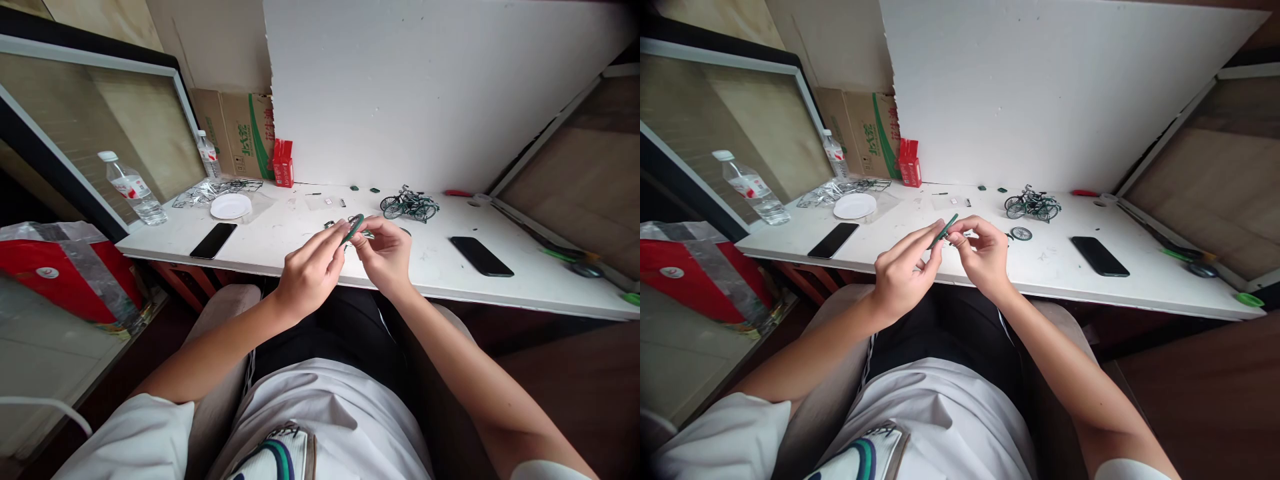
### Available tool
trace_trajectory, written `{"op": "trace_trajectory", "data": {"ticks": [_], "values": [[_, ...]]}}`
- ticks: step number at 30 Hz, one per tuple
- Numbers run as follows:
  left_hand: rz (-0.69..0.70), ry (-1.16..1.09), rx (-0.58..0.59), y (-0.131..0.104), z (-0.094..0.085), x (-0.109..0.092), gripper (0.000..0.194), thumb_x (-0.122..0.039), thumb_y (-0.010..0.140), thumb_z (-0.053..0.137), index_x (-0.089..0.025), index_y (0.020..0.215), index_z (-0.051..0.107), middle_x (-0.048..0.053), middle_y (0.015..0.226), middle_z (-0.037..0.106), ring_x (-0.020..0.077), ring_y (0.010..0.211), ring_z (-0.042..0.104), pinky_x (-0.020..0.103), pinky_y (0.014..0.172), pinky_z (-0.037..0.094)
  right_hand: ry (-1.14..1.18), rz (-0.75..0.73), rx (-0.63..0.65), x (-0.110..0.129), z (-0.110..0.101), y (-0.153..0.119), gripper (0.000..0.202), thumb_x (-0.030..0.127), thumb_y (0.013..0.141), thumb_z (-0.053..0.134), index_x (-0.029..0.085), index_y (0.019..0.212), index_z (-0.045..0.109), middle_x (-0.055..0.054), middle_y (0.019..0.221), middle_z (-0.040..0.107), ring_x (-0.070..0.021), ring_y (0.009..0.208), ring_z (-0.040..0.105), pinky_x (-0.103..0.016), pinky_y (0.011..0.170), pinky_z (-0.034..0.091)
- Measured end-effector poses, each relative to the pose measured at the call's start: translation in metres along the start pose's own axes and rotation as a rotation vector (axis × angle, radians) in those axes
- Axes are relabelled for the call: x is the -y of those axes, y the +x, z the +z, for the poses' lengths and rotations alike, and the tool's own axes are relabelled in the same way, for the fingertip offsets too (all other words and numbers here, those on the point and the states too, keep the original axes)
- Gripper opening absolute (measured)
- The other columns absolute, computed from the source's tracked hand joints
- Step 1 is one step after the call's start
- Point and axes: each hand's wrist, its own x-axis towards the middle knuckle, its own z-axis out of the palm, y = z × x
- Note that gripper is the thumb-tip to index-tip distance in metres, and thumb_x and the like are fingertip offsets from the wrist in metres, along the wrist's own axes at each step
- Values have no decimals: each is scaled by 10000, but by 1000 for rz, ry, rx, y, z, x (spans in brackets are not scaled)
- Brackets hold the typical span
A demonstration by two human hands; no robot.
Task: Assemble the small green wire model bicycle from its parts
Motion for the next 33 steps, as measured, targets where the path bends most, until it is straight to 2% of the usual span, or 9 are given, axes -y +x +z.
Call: {"op": "trace_trajectory", "data": {"ticks": [4, 8, 12, 16, 18, 23, 28, 33], "values": [[7, -26, -22, 2, 0, -2, 363, -193, 1059, 559, -176, 1402, 679, 114, 1341, 759, 210, 1139, 779, 314, 998, 662, -117, -91, -19, 2, -3, -1, 211, 468, 944, 780, 264, 906, 737, -43, 861, 707, -198, 799, 671, -314, 604, 561], [-52, -73, -26, 6, -2, -2, 335, -219, 1048, 593, -184, 1356, 719, 107, 1316, 771, 200, 1059, 798, 294, 933, 681, -195, -128, -13, 4, -4, -2, 215, 469, 955, 766, 261, 912, 736, -55, 865, 709, -207, 807, 669, -335, 625, 566], [-108, -136, -44, 9, -5, -4, 340, -251, 1033, 617, -195, 1343, 744, 102, 1277, 788, 194, 993, 802, 239, 775, 688, -191, -167, 12, 6, -5, -2, 171, 431, 970, 753, 263, 936, 748, -62, 881, 729, -212, 824, 684, -337, 623, 573], [-163, -225, -81, 12, -9, -6, 315, -262, 1008, 651, -186, 1284, 782, 106, 1223, 806, 162, 839, 791, 187, 599, 627, -225, -245, 13, 7, -5, -2, 119, 375, 969, 757, 258, 984, 764, -62, 898, 756, -213, 825, 704, -332, 609, 585], [-215, -283, -74, 13, -11, -7, 305, -266, 988, 682, -179, 1258, 794, 109, 1195, 814, 149, 782, 777, 172, 551, 589, -235, -327, -1, 8, -5, -1, 79, 301, 960, 765, 261, 1028, 767, -56, 911, 773, -207, 804, 708, -321, 584, 574], [-453, -499, -8, 15, -12, -12, 304, -323, 958, 729, -150, 1198, 802, 113, 1114, 826, 186, 787, 791, 160, 470, 528, -368, -570, 33, 11, -10, 4, 168, 165, 935, 750, 265, 1069, 757, -39, 884, 788, -183, 673, 674, -328, 548, 541], [-619, -668, 53, 17, -12, -13, 330, -365, 936, 753, -136, 1170, 797, 108, 1073, 825, 230, 871, 803, 165, 472, 547, -513, -635, 106, 14, -15, 9, 181, 121, 938, 717, 253, 1061, 735, -32, 857, 778, -167, 662, 671, -333, 614, 549], [-690, -745, 94, 21, -13, -12, 317, -366, 899, 787, -122, 1101, 796, 118, 1063, 823, 253, 918, 804, 208, 594, 634, -611, -718, 161, 12, -21, 12, 237, 99, 929, 723, 242, 1117, 710, -36, 857, 769, -168, 687, 672, -327, 647, 540]]}}
